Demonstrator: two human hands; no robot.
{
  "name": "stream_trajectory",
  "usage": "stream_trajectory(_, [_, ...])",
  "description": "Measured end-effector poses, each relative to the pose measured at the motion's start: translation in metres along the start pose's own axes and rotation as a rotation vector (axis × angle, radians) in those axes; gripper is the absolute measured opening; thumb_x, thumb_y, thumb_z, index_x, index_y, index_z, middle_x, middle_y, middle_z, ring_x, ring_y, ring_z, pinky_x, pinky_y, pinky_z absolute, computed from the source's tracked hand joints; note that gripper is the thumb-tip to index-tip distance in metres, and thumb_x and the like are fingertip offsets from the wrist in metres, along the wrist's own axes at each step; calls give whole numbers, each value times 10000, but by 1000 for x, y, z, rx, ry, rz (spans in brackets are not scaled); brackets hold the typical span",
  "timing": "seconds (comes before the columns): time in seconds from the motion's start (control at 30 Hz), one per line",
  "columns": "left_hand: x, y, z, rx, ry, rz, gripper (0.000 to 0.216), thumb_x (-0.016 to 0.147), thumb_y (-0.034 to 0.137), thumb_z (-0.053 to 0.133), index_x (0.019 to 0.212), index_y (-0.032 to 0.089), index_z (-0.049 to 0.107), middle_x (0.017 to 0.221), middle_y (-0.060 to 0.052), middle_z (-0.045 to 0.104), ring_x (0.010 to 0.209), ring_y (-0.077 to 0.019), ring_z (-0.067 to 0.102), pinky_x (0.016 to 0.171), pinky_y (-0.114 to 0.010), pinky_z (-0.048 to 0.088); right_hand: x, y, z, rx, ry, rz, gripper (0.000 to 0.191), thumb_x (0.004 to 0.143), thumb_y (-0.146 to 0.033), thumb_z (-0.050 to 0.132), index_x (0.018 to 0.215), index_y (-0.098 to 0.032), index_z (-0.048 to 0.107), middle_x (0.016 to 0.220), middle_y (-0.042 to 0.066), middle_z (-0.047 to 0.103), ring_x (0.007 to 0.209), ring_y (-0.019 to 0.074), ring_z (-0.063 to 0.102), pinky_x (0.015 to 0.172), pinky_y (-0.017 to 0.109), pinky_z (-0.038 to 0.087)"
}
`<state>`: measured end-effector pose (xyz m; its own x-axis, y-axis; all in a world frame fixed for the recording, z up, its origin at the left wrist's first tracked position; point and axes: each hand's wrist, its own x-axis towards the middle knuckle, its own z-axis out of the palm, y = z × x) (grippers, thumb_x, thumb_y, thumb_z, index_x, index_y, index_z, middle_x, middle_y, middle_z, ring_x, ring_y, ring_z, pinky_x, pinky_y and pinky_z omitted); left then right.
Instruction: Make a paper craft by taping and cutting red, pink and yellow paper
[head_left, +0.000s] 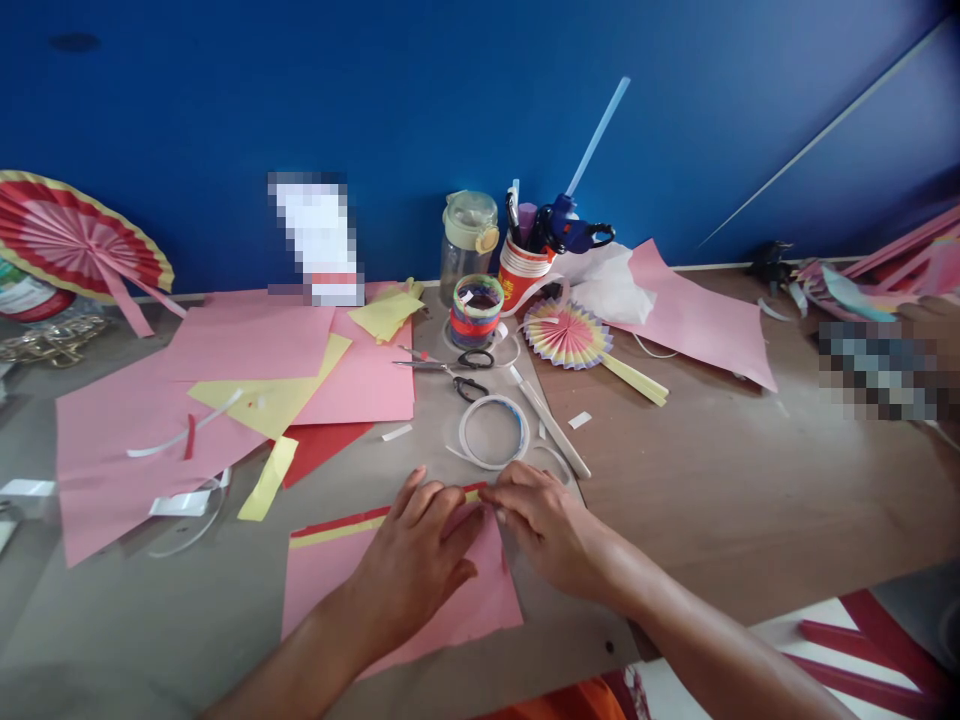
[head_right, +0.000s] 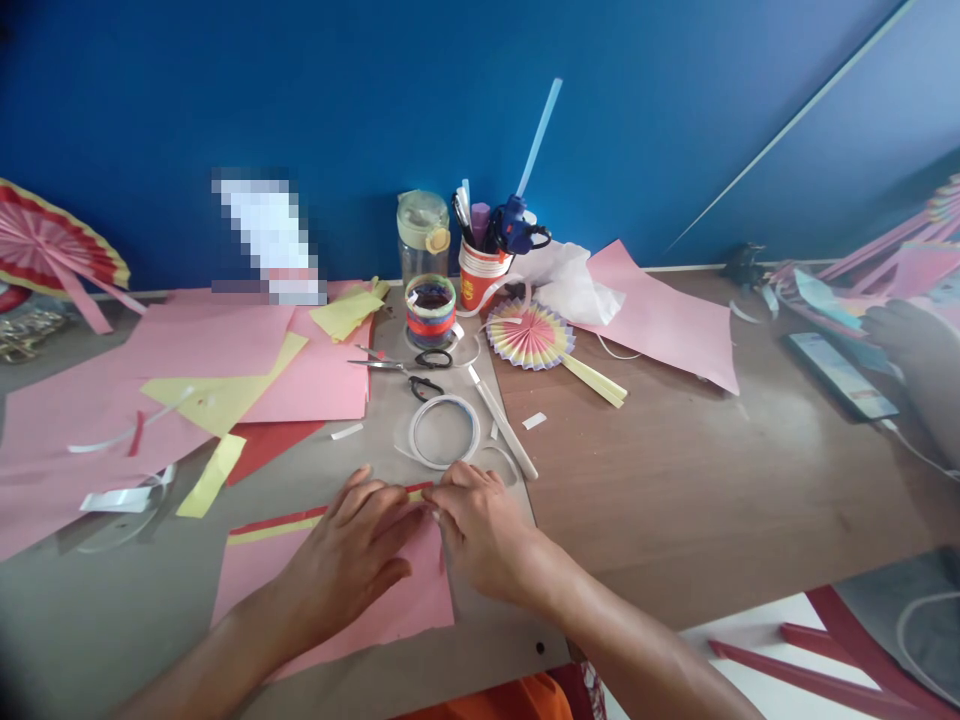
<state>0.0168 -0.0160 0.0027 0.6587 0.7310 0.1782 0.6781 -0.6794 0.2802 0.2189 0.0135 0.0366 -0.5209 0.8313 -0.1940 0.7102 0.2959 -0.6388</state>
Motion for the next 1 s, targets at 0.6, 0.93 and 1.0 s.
stream_trajectory(0.6, [2, 0, -3, 18, -20, 4, 349, 825, 288, 632, 1160, 217, 562, 1138, -77, 565, 1090, -249, 487, 1069, -553, 301, 2, 7, -12, 189, 40, 57, 198, 873, -192, 490, 967, -218, 662, 865, 29, 608, 755, 157, 581, 688, 278, 435])
stream_trajectory(0.93, [4, 0, -6, 11, 5, 9, 382, 816, 279, 636, 1182, 197, 561, 1091, -78, 590, 1031, -248, 510, 1049, -536, 340, 18, 8, 8, 27, 186, 91, 156, 762, -79, 536, 653, -178, 587, 671, -19, 575, 652, 119, 517, 638, 246, 335])
stream_trajectory(1.0, [4, 0, -5, 17, 11, 15, 375, 806, 282, 649, 1163, 196, 571, 1095, -79, 590, 1037, -253, 508, 1046, -538, 343, 20, 7, 12, -39, 199, 99, 152, 770, -101, 553, 639, -175, 574, 663, -17, 575, 637, 118, 513, 649, 257, 322])
